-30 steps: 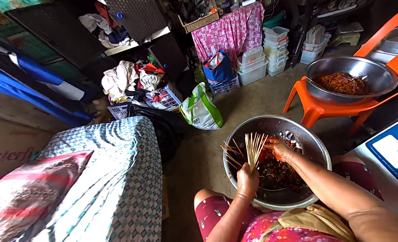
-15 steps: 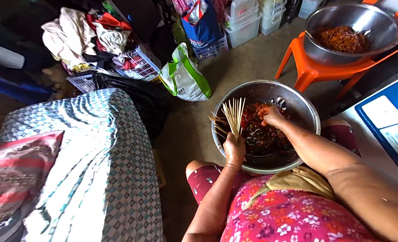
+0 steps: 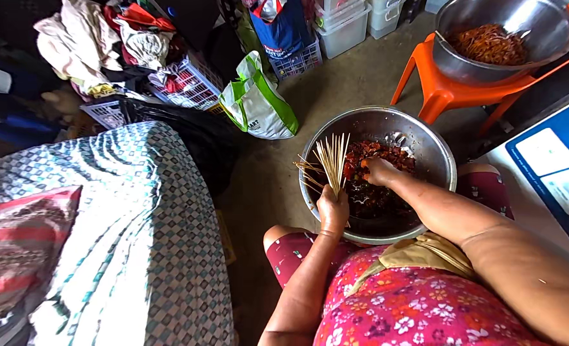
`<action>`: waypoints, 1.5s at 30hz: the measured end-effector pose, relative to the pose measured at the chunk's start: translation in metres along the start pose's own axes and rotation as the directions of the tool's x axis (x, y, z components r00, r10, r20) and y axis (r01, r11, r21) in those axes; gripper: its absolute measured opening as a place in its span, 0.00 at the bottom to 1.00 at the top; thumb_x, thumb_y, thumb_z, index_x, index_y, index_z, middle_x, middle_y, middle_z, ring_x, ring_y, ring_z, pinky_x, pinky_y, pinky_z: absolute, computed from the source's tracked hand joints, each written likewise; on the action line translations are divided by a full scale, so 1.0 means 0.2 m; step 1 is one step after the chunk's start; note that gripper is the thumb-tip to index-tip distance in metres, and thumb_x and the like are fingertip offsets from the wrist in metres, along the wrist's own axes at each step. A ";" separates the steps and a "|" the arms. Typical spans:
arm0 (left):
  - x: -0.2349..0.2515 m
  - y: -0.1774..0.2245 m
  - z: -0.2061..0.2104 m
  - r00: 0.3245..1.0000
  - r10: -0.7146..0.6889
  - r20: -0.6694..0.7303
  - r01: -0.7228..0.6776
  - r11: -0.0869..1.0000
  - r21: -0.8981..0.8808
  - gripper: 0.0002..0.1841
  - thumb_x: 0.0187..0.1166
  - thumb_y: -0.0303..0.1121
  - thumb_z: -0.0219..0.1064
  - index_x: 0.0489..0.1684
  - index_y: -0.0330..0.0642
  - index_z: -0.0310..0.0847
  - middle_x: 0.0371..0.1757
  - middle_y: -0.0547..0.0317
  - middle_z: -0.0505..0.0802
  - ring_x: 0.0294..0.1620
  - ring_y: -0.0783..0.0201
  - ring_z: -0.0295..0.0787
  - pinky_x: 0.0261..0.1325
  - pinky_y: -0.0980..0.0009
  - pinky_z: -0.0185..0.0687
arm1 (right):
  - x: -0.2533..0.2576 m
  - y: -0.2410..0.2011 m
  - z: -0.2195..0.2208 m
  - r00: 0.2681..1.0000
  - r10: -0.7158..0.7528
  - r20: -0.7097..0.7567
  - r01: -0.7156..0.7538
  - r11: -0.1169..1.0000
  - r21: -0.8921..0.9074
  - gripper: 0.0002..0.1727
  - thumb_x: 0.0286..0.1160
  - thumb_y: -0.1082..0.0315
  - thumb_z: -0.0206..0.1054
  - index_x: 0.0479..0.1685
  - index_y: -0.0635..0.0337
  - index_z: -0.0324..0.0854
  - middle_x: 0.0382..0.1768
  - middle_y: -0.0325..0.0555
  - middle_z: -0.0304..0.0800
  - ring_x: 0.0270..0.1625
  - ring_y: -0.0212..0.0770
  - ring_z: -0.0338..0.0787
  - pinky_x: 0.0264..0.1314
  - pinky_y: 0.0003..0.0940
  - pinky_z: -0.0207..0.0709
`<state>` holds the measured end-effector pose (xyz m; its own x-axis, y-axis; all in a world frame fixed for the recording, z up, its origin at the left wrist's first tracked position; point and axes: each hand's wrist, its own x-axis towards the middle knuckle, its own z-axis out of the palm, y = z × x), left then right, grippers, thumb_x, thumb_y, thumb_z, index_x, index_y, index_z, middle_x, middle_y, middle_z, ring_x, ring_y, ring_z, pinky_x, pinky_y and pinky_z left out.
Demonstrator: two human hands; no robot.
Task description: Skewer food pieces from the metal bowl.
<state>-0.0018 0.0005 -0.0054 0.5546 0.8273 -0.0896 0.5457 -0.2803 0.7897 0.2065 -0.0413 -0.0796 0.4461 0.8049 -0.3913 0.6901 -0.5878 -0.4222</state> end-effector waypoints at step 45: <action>0.00 0.00 0.00 0.995 0.049 0.091 -0.051 0.998 0.026 0.08 0.76 0.30 0.67 0.41 0.34 0.84 0.28 0.56 0.87 0.30 0.64 0.84 0.40 0.63 0.81 | -0.13 -0.18 -0.17 0.959 0.270 0.083 -0.018 -0.234 0.972 0.12 0.89 0.73 0.53 0.67 0.61 0.67 0.42 0.47 0.80 0.36 0.39 0.85 0.42 0.37 0.85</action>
<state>-0.0024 0.0001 -0.0050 0.6350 0.7652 -0.1056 0.5325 -0.3346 0.7775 0.1898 -0.0380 -0.0277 0.5669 0.6070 -0.5570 -0.7237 0.0438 -0.6888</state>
